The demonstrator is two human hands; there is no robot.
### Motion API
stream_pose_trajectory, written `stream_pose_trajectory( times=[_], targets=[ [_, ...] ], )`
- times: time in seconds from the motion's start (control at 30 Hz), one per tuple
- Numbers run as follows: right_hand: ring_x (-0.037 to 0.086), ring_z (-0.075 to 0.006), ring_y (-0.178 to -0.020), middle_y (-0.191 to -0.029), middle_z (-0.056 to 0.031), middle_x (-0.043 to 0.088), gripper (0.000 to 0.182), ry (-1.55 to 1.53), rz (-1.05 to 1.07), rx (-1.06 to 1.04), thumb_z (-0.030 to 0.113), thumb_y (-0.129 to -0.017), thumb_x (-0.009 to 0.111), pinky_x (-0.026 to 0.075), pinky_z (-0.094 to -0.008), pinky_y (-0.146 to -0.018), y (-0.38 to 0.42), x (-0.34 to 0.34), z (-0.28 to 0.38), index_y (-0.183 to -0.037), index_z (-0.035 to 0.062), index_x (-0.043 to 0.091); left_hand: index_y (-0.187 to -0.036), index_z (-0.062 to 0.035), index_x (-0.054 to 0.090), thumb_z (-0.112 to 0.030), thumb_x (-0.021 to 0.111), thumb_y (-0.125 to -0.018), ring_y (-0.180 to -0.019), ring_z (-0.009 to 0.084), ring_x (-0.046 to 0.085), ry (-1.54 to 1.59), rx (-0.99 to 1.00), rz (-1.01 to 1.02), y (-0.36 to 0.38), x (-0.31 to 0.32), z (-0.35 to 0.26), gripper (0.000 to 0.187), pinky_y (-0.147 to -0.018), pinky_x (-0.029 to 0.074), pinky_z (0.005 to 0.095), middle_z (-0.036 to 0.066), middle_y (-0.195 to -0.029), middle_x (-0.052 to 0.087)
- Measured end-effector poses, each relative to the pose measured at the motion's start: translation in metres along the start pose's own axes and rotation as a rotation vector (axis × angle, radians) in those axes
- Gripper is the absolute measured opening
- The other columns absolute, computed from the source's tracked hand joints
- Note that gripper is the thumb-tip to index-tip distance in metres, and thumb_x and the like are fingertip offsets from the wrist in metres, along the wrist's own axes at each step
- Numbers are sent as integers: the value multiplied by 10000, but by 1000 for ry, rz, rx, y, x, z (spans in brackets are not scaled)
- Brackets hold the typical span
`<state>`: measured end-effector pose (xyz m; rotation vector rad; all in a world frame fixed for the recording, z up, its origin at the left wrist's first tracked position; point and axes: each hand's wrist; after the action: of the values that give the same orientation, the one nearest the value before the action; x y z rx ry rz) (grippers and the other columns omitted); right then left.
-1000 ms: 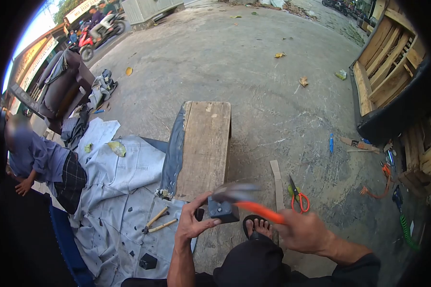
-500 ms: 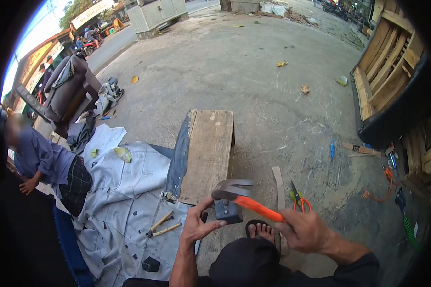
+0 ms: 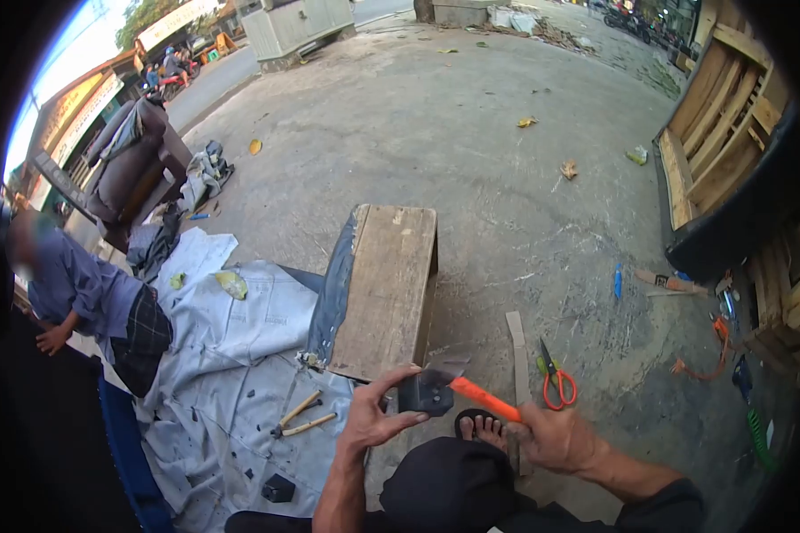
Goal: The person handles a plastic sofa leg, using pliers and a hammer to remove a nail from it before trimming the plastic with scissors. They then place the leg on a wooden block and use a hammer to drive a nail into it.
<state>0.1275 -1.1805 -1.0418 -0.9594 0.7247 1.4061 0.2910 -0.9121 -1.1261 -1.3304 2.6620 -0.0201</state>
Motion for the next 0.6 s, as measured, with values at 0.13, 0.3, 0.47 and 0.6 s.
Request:
stream_pose_trajectory(
  times=[0.13, 0.3, 0.47, 0.6],
  targets=[
    [652, -322, -582, -689, -128, 594, 301, -151, 10, 106, 223, -892, 765, 487, -388, -502, -13, 3, 14, -1037, 17, 600, -1366, -8, 560, -203, 907, -740, -1220, 262, 631, 142, -96, -72, 5, -6, 7, 742, -1036, 470, 369, 185, -1250, 688],
    [700, -274, -789, -873, -156, 670, 610, -518, -215, -23, 293, -801, 870, 545, -400, -731, -94, 47, 24, -1233, -11, 565, -1363, -1, 551, -243, 907, -746, -1254, 269, 612, 165, -54, -148, 11, -3, 7, 753, -1061, 450, 370, 190, -1317, 652],
    [693, -252, -839, -915, -153, 694, 636, -806, 26, 37, 246, -788, 874, 542, -375, -801, -133, 89, 20, -1283, -1, 559, -1312, -2, 579, -280, 845, -831, -1180, 223, 641, 50, 121, -323, 0, -26, -7, 616, -972, 498, 356, 177, -1285, 662],
    [613, -84, -776, -833, -34, 662, 716, -727, 20, 12, 126, -771, 857, 525, -301, -794, -162, 103, 12, -1408, 63, 537, -1145, -14, 582, -196, 682, -930, -947, 154, 606, 398, -230, -885, 5, -64, -16, 298, -733, 488, 262, 118, -1105, 648]
  ],
)
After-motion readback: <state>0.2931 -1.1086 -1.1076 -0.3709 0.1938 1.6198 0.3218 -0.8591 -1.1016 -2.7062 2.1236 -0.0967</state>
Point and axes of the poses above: each hand's wrist, its own y-axis away from the middle knuckle, its own x-axis out of the palm, z = x × y
